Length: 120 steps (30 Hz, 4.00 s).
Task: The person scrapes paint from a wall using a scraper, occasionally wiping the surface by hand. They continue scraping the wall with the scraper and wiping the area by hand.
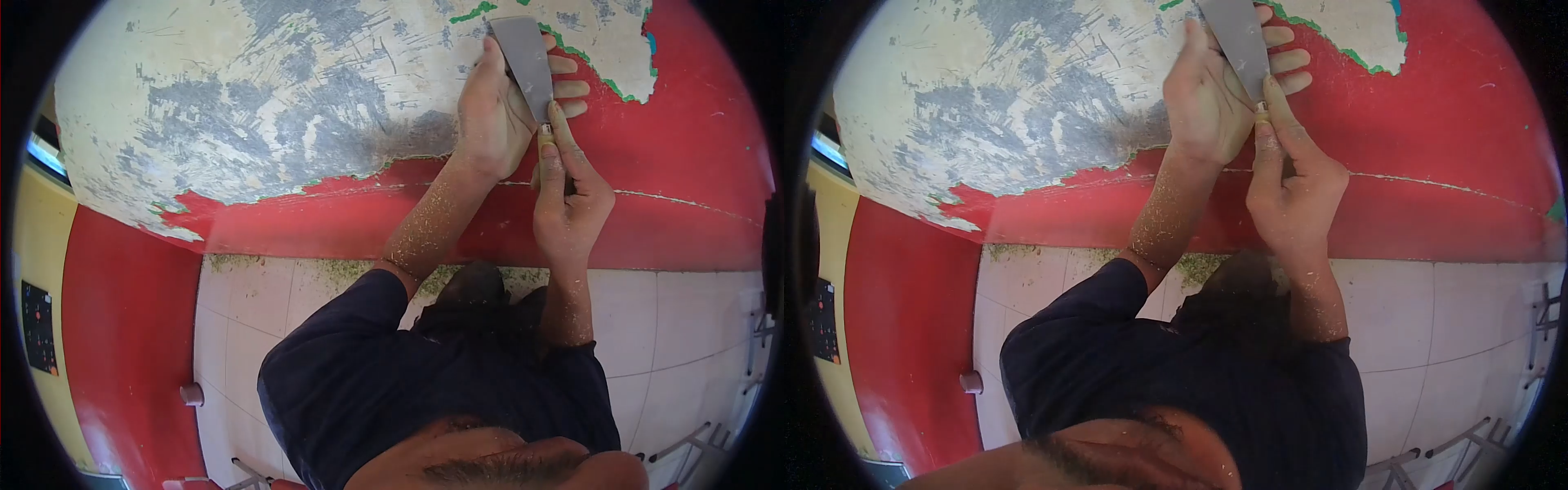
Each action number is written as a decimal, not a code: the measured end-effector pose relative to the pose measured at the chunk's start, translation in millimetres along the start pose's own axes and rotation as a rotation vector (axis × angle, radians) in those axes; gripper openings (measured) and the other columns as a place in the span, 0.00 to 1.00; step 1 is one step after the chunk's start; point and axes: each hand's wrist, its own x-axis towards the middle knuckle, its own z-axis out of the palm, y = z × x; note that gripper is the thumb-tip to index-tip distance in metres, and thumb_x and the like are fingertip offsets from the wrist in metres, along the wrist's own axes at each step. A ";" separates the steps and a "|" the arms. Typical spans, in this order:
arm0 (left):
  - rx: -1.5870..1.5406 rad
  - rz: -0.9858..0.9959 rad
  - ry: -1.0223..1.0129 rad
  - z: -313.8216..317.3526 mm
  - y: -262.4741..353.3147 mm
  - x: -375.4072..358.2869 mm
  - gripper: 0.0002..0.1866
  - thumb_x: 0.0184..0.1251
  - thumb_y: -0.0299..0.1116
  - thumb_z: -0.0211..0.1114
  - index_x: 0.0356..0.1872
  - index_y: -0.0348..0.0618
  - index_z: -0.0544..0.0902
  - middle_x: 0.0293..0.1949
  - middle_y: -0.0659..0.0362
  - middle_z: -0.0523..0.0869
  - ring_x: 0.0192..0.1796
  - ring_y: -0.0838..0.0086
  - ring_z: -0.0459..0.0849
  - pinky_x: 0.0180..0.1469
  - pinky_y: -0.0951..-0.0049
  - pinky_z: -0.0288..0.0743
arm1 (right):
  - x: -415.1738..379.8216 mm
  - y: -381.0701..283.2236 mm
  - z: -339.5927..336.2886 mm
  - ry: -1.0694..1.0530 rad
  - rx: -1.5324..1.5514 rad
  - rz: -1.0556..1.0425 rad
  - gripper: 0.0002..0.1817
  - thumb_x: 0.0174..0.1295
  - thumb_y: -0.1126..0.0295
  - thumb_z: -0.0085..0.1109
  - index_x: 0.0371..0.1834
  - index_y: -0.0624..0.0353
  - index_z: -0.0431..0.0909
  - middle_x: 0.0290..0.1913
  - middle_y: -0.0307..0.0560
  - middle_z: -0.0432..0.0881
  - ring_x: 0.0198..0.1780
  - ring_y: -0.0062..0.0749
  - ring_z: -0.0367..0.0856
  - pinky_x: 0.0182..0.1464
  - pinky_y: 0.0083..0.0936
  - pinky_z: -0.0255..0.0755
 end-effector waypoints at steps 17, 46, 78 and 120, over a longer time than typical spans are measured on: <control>0.084 -0.204 0.168 45.9 18.5 14.2 0.17 0.79 0.47 0.41 0.38 0.45 0.71 0.20 0.66 0.61 0.20 0.77 0.67 0.26 0.72 0.71 | 29.0 -17.2 1.8 0.132 -0.167 -0.180 0.09 0.60 0.76 0.58 0.42 0.64 0.83 0.26 0.59 0.80 0.23 0.48 0.81 0.28 0.31 0.73; 0.103 -0.302 0.065 9.3 -3.0 0.9 0.20 0.77 0.52 0.44 0.36 0.45 0.70 0.19 0.68 0.63 0.20 0.78 0.68 0.26 0.68 0.70 | -5.9 -11.4 5.4 0.118 -0.134 -0.060 0.08 0.61 0.74 0.57 0.40 0.65 0.83 0.21 0.58 0.77 0.18 0.35 0.76 0.24 0.27 0.69; 0.188 -0.238 0.051 20.5 2.7 21.9 0.20 0.77 0.51 0.46 0.31 0.47 0.71 0.18 0.68 0.62 0.19 0.77 0.64 0.28 0.68 0.69 | 17.5 -16.1 2.8 0.129 -0.181 -0.073 0.11 0.60 0.72 0.55 0.42 0.61 0.83 0.24 0.62 0.77 0.28 0.54 0.81 0.30 0.36 0.74; 0.197 -0.201 0.068 33.0 27.7 29.6 0.16 0.78 0.46 0.46 0.33 0.47 0.72 0.19 0.70 0.64 0.18 0.83 0.63 0.22 0.78 0.65 | 35.8 -34.9 7.3 0.044 -0.289 -0.127 0.09 0.62 0.73 0.54 0.41 0.65 0.81 0.24 0.63 0.78 0.29 0.59 0.79 0.30 0.38 0.73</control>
